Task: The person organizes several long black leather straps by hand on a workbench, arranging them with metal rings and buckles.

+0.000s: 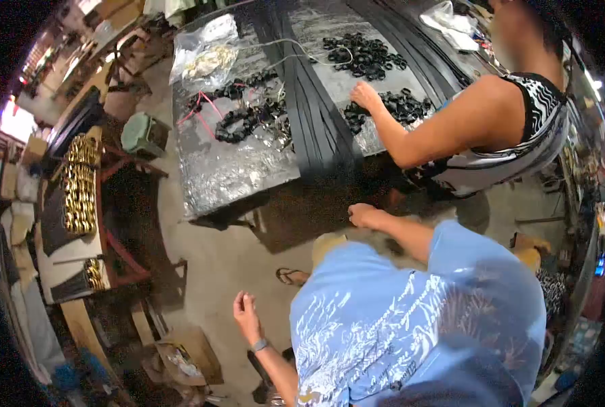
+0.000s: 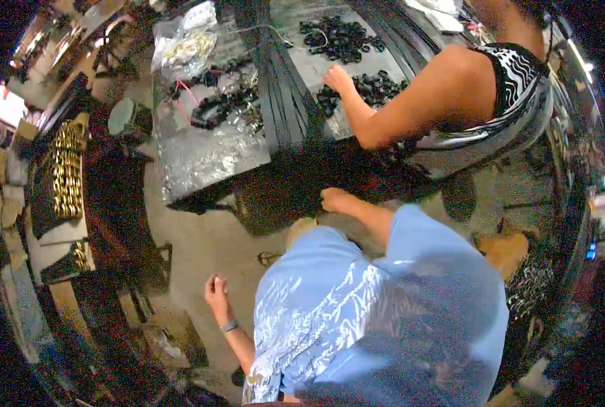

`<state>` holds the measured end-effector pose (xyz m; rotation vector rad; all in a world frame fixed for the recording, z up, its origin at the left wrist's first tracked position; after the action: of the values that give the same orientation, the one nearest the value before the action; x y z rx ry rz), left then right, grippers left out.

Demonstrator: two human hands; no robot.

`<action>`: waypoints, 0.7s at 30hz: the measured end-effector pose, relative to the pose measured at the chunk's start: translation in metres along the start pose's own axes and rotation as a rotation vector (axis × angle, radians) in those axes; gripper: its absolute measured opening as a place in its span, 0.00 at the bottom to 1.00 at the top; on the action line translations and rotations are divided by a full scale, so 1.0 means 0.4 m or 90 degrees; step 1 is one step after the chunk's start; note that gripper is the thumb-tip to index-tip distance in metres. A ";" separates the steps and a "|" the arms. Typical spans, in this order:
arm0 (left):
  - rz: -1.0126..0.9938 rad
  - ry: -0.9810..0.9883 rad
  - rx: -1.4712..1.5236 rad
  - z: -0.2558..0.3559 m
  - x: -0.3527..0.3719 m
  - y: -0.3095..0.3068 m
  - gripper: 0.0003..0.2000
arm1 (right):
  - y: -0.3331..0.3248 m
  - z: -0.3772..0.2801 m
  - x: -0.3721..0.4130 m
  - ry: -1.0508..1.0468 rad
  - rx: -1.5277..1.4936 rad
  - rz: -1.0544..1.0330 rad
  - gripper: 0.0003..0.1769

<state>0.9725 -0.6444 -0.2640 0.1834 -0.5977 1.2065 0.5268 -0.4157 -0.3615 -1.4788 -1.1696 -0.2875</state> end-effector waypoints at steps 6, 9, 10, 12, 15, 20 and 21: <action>-0.117 0.145 -0.113 0.237 -0.362 -0.019 0.18 | -0.247 -0.190 0.113 -0.053 -0.096 0.420 0.17; -0.138 0.273 -0.294 0.411 -0.413 0.099 0.18 | -0.325 -0.189 0.113 -0.035 -0.100 0.596 0.18; -0.176 0.251 -0.289 0.441 -0.449 0.135 0.20 | -0.338 -0.177 0.094 -0.013 -0.104 0.600 0.22; -0.125 0.407 -0.435 0.492 -0.531 0.207 0.19 | -0.366 -0.160 0.072 0.034 -0.116 0.635 0.24; -0.100 0.406 -0.548 0.550 -0.638 0.297 0.28 | -0.388 -0.127 0.005 0.101 -0.107 0.642 0.30; -0.179 0.154 -0.826 0.536 -0.788 0.398 0.51 | -0.379 -0.117 -0.053 0.200 -0.093 0.580 0.33; -0.193 0.111 -0.872 0.534 -0.783 0.419 0.54 | -0.384 -0.125 -0.051 0.215 -0.088 0.572 0.34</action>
<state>0.6770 -0.9348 -0.2802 -0.9436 -1.0662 0.3262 0.4195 -0.4946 -0.2679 -1.8367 -0.1560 0.0129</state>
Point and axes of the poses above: each hand's wrist, its own x-axis away from the middle knuckle, its own y-axis out of the palm, z = x × y, the point moved 4 cm from there along -x, towards the middle knuckle
